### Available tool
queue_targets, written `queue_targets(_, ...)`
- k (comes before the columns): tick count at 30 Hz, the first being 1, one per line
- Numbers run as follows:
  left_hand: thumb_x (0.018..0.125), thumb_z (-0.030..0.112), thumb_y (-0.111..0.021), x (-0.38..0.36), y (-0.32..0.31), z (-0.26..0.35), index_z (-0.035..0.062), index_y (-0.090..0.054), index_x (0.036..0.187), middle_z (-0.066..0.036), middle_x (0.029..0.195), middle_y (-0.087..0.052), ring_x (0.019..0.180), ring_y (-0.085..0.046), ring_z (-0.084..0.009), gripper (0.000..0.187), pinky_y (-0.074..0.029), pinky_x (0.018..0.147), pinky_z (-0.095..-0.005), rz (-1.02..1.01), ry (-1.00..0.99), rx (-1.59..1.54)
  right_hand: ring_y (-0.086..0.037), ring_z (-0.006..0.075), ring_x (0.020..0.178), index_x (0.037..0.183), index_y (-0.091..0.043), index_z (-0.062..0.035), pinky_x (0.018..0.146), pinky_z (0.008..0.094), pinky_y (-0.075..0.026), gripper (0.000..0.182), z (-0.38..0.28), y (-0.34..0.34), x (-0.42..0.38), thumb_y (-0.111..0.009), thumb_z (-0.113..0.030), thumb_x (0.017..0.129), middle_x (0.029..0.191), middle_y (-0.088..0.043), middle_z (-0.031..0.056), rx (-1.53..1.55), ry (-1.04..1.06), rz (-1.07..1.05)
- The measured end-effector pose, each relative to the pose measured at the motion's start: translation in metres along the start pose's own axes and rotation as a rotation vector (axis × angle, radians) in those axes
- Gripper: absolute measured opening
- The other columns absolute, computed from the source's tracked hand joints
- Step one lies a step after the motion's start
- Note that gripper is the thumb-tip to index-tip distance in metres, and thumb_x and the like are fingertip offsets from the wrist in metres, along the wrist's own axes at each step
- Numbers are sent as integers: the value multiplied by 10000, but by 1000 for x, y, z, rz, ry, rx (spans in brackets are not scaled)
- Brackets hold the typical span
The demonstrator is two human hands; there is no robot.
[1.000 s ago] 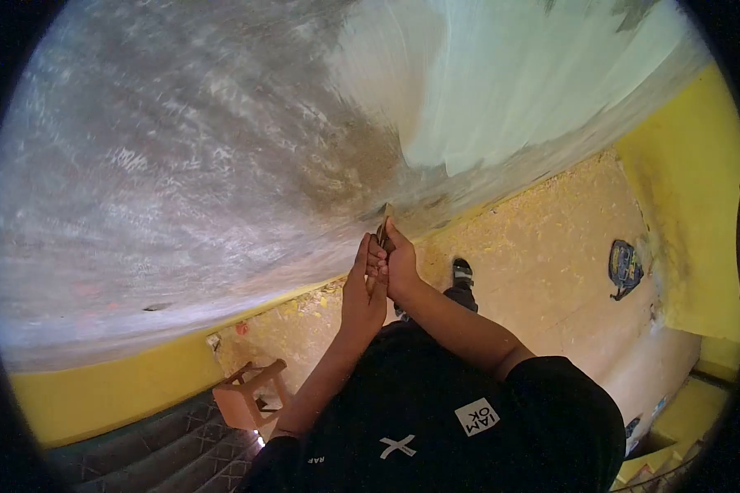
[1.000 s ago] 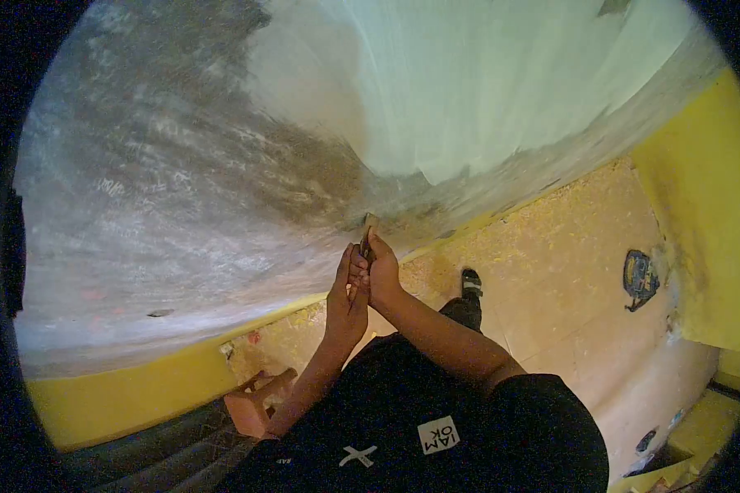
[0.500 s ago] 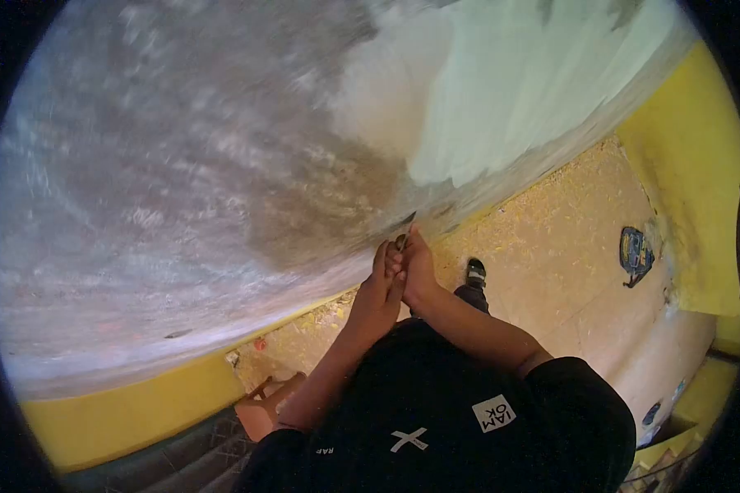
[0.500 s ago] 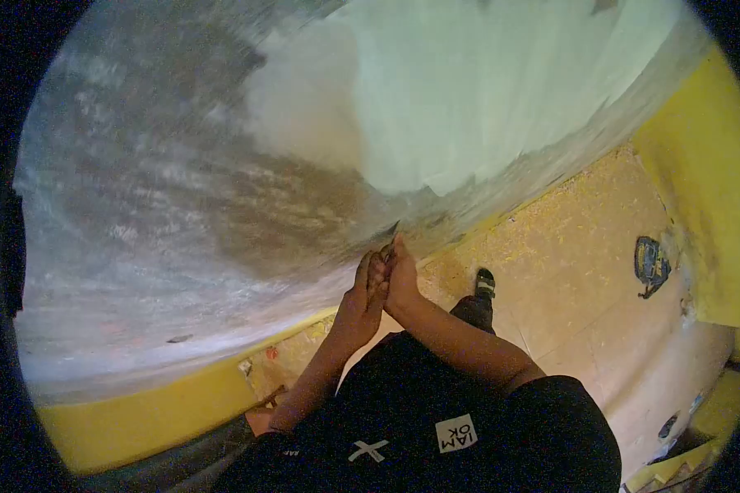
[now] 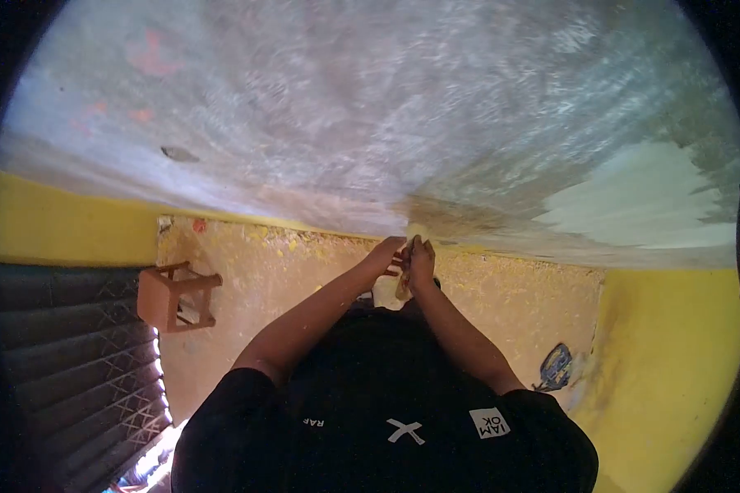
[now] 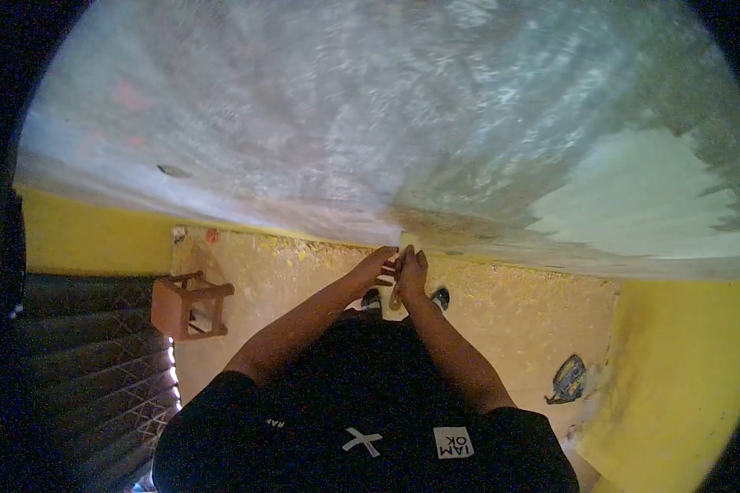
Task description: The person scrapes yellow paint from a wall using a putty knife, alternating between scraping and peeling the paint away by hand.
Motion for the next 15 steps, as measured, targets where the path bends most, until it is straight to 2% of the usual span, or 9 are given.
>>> queue_targets(2,999,659,-463,9,-15,1,161,-532,1358,-88,1197,-637,1055,-636,-235,618,-513,864,-481,-8,30,-14,-490,128,528,843,-509,-122,457,312,-391,314,1,-5,3,-525,-324,1083,648,-510,9,53,45,5)
queue_targets(4,993,713,-415,19,-22,2,177,-529,1376,-74,1209,-628,1087,-626,-236,669,-500,886,-501,-14,49,-21,-496,124,560,895,-539,-99,483,298,-403,286,-4,-7,14,-528,-312,1086,692,-531,-1,-89,273,33)
queue_targets(5,973,765,-373,22,-24,0,190,-529,1382,-63,1184,-632,1061,-628,-231,723,-503,865,-518,-19,69,11,-538,128,670,977,-567,-70,579,286,-444,267,-2,-5,15,-530,-310,1088,781,-561,13,-67,247,-4)
queue_targets(7,953,818,-332,21,-25,-13,204,-529,1388,-52,1159,-636,1035,-630,-226,778,-506,844,-535,-30,95,48,-554,143,736,1012,-573,-53,644,298,-463,280,14,5,28,-530,-319,1088,830,-577,30,-148,244,30)
queue_targets(9,915,882,-281,16,-31,-25,170,-567,1347,-58,973,-662,847,-647,-220,880,-524,721,-467,-93,135,-57,-570,157,802,1048,-579,-37,709,309,-481,298,16,13,37,-531,-329,1088,878,-593,46,-226,257,59)
queue_targets(10,915,882,-281,38,-27,-47,170,-567,1347,-58,973,-662,847,-647,-220,880,-524,721,-467,-95,130,-52,-566,165,847,1083,-578,-30,757,323,-480,321,11,11,35,-531,-347,1088,918,-600,51,-294,267,47)
queue_targets(12,904,892,-298,99,-19,-99,125,-677,1152,-65,785,-650,655,-620,-213,891,-497,595,-374,-220,77,-301,-563,174,893,1119,-576,-22,804,337,-479,348,7,8,35,-532,-366,1088,958,-608,56,-355,281,43)
queue_targets(13,904,892,-298,85,-25,-84,125,-677,1152,-65,785,-650,655,-620,-213,891,-497,595,-374,-222,79,-296,-566,180,896,1154,-573,-21,811,344,-481,373,14,10,40,-528,-385,1088,961,-609,50,-360,285,59)
queue_targets(15,909,882,-321,55,-21,-58,82,-723,926,-52,630,-578,546,-572,-211,895,-450,537,-322,198,11,75,-568,185,899,1188,-570,-19,818,351,-483,400,24,21,51,-525,-404,1087,965,-610,44,-363,289,83)
Point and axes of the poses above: each hand's wrist, its own x-axis towards the middle knuckle, its own y-axis out of the back of the hand, z = x × y, the point moved 3 cm from there along x, towards the middle knuckle
